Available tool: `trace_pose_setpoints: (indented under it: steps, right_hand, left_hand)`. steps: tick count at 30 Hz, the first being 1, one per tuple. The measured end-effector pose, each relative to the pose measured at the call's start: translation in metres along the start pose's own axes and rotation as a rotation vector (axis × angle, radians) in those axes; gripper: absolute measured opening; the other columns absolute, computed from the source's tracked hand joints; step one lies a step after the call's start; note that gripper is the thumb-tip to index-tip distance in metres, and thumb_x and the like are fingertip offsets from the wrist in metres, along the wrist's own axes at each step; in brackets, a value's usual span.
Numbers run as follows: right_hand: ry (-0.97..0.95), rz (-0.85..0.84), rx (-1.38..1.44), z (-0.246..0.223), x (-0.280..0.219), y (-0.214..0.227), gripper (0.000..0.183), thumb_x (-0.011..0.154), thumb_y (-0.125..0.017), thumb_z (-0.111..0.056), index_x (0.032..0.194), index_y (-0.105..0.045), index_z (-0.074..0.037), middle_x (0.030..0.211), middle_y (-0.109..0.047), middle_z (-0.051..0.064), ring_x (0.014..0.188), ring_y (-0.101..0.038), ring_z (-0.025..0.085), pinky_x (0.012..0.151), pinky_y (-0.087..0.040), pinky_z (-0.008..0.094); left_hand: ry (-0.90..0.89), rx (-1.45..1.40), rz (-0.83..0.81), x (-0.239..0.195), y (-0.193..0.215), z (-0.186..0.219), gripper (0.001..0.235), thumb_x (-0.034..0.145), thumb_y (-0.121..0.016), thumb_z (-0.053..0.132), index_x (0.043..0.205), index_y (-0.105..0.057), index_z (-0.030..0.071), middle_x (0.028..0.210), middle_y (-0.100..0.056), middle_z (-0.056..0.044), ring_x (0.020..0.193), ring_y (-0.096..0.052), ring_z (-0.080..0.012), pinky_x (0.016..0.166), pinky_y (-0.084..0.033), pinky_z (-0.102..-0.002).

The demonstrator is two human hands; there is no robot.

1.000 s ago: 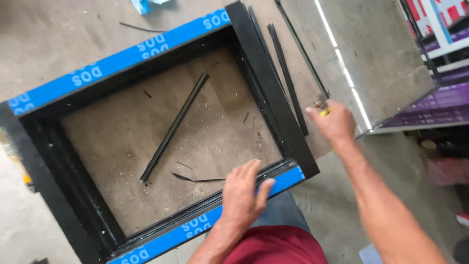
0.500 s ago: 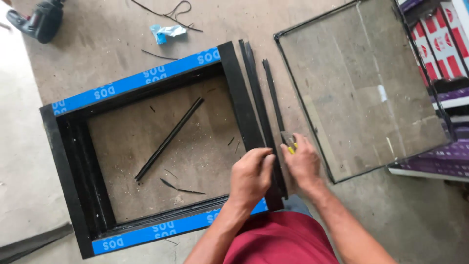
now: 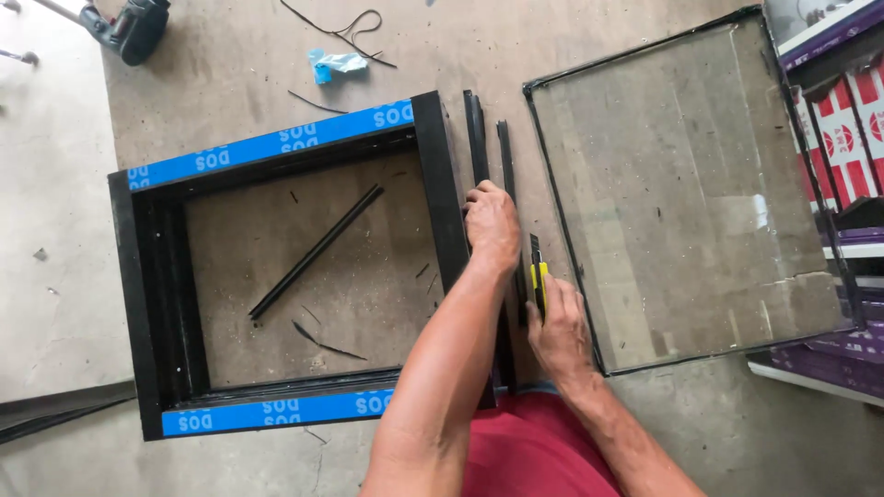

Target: Assembling aluminum window frames by trimming gaskets and installing glass panes

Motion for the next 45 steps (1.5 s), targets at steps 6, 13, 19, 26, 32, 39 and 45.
trace_pose_setpoints:
  steps: [6,13,19,26,32,39,45]
  right_hand:
    - [0.013,-0.090,0.069,0.022,-0.005,-0.005,0.052,0.081,-0.080,-0.021,0.129,-0.066,-0.009,0.123,-0.061,0.010,0.114,-0.063,0.032,0.098,-0.054,0.042]
    - [-0.057,-0.076,0.264,-0.001,0.065,0.057,0.038,0.100,-0.067,-0.036,0.126,-0.070,-0.008,0.118,-0.067,0.014,0.112,-0.067,0.033,0.093,-0.056,0.042]
    - [-0.201,-0.090,0.353,-0.017,0.152,0.103,0.036,0.107,-0.062,-0.039,0.130,-0.071,-0.013,0.111,-0.073,0.012,0.098,-0.073,0.030,0.084,-0.059,0.043]
    - [-0.208,-0.349,0.506,-0.030,0.166,0.031,0.041,0.104,-0.063,-0.052,0.130,-0.072,-0.021,0.104,-0.077,0.006,0.086,-0.073,0.017,0.082,-0.060,0.039]
    - [0.002,-0.001,0.819,-0.089,0.199,0.128,0.031,0.112,-0.055,-0.024,0.134,-0.062,-0.003,0.109,-0.074,0.013,0.080,-0.066,0.012,0.068,-0.055,0.023]
    - [0.294,0.186,0.728,-0.126,0.224,0.207,0.047,0.102,-0.074,-0.032,0.131,-0.060,0.002,0.100,-0.071,0.015,0.068,-0.067,0.016,0.056,-0.053,0.025]
    - [0.213,0.184,0.252,-0.140,0.216,0.234,0.028,0.105,-0.078,-0.034,0.102,-0.067,-0.009,0.075,-0.067,0.006,0.061,-0.068,0.019,0.053,-0.051,0.028]
  left_hand:
    - [0.031,-0.185,-0.190,0.017,0.013,-0.008,0.014,0.088,-0.051,0.002,0.100,-0.055,-0.003,0.092,-0.069,-0.021,0.071,-0.077,-0.0335,0.060,-0.063,-0.045]
    - [0.126,-0.895,-0.294,0.030,0.112,-0.026,0.035,0.081,-0.058,0.021,0.111,-0.049,0.005,0.081,-0.070,-0.028,0.080,-0.074,-0.0512,0.065,-0.058,-0.060]
    - [0.144,-1.183,-0.330,0.049,0.147,-0.038,0.026,0.087,-0.056,0.018,0.112,-0.059,0.013,0.070,-0.075,-0.010,0.073,-0.077,-0.0298,0.071,-0.060,-0.043]
    - [0.297,-1.082,-0.415,0.041,0.084,-0.048,0.028,0.078,-0.057,0.015,0.103,-0.069,0.011,0.081,-0.076,-0.016,0.086,-0.078,-0.0355,0.077,-0.062,-0.048]
    - [0.040,-1.757,-0.417,0.014,0.198,-0.046,0.023,0.102,-0.058,0.019,0.114,-0.069,0.003,0.069,-0.071,-0.012,0.051,-0.065,-0.0173,0.051,-0.057,-0.028]
    - [0.000,-1.997,-0.399,-0.026,0.238,-0.046,0.022,0.100,-0.065,0.008,0.119,-0.070,-0.004,0.067,-0.063,-0.011,0.042,-0.061,-0.0160,0.040,-0.051,-0.028]
    - [0.031,-1.791,-0.183,-0.044,0.275,-0.059,0.027,0.093,-0.074,0.008,0.117,-0.074,-0.003,0.066,-0.065,-0.013,0.055,-0.061,-0.0139,0.040,-0.052,-0.027]
Point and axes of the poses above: each hand's wrist, its own x-axis towards the middle knuckle, its own y-axis out of the back of the hand, z = x × y, the point moved 6 cm from there along x, towards the middle knuckle
